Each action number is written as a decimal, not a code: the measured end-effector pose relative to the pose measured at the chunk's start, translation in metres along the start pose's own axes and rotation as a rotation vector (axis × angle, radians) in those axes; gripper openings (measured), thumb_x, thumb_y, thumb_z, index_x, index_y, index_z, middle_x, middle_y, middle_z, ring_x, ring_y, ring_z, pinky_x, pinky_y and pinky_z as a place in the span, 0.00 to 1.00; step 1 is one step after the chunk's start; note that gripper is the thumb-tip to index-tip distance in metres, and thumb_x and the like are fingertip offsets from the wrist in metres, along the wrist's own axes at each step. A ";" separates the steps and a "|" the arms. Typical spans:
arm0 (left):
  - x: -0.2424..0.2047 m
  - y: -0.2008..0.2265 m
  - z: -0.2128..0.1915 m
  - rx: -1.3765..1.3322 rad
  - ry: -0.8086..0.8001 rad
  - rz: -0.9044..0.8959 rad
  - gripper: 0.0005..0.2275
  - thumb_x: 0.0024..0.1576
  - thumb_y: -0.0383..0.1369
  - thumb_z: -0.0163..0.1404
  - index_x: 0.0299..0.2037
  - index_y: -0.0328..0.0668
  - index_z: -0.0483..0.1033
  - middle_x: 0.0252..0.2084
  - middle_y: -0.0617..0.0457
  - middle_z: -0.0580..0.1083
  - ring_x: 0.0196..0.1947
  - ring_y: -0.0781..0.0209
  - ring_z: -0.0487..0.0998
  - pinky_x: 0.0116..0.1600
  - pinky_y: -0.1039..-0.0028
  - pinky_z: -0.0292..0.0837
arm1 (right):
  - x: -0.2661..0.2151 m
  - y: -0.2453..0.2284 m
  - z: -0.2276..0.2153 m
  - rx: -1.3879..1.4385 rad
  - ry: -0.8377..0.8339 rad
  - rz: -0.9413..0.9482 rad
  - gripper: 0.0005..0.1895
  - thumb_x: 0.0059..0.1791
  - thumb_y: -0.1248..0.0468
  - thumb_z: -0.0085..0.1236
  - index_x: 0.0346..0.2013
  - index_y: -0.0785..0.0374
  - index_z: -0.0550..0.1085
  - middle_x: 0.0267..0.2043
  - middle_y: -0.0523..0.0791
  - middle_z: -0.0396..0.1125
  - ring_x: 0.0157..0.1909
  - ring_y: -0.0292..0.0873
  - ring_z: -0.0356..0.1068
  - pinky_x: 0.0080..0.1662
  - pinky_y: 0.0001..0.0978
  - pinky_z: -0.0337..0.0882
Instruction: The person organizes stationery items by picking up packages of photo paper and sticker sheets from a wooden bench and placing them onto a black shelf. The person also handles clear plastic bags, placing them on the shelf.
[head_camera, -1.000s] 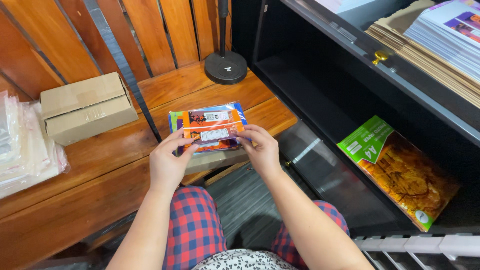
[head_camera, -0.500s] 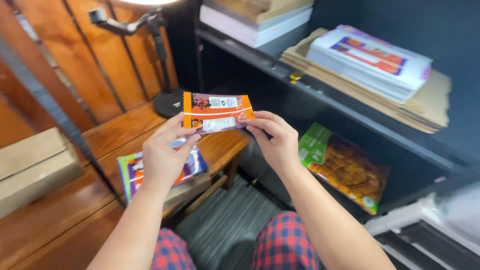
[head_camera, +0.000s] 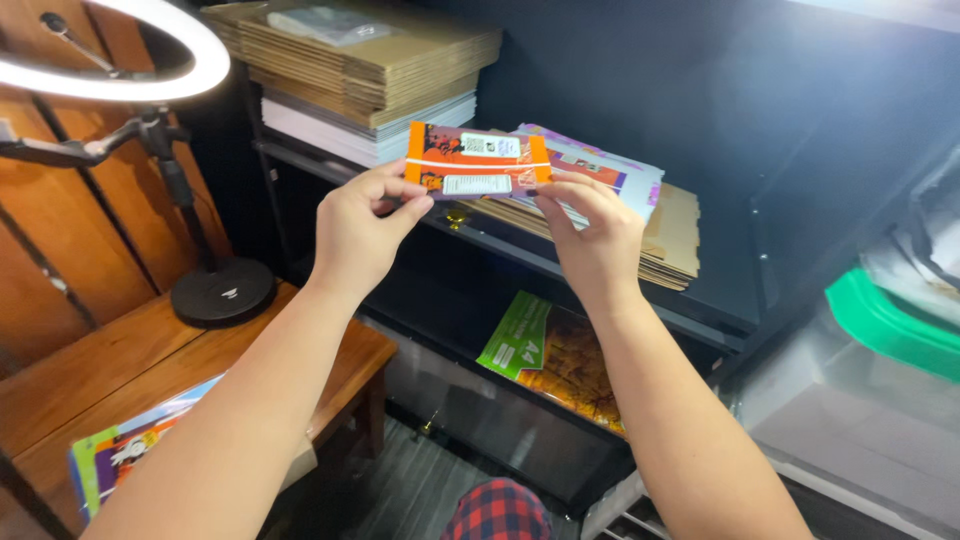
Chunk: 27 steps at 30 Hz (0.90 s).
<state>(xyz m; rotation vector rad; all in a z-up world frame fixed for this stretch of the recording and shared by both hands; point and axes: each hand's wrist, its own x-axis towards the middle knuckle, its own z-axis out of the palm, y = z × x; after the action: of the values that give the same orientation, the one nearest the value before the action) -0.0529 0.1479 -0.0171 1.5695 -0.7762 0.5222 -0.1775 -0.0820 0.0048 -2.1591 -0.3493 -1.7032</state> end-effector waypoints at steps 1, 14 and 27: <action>0.009 -0.004 0.011 -0.005 -0.005 0.007 0.07 0.54 0.32 0.66 0.40 0.49 0.85 0.58 0.50 0.78 0.55 0.48 0.80 0.54 0.70 0.79 | 0.002 0.006 -0.003 -0.008 0.006 -0.001 0.07 0.48 0.70 0.70 0.38 0.54 0.83 0.43 0.45 0.78 0.47 0.51 0.78 0.49 0.39 0.76; 0.083 -0.007 0.115 -0.102 -0.233 -0.053 0.11 0.58 0.25 0.58 0.46 0.57 0.86 0.65 0.48 0.72 0.61 0.49 0.75 0.62 0.70 0.75 | 0.012 0.072 -0.023 -0.261 0.006 0.470 0.09 0.44 0.62 0.73 0.35 0.40 0.84 0.34 0.34 0.76 0.47 0.43 0.76 0.55 0.34 0.73; 0.087 -0.008 0.128 0.193 -0.404 -0.195 0.12 0.64 0.33 0.52 0.52 0.69 0.82 0.64 0.61 0.74 0.69 0.59 0.69 0.69 0.68 0.63 | 0.012 0.073 -0.020 -0.436 -0.174 0.667 0.07 0.48 0.56 0.69 0.37 0.35 0.84 0.36 0.38 0.75 0.52 0.45 0.72 0.57 0.35 0.67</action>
<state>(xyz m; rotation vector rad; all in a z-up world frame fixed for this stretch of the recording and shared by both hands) -0.0021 0.0061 0.0210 1.9403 -0.8807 0.1383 -0.1628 -0.1567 0.0110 -2.3387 0.6944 -1.2813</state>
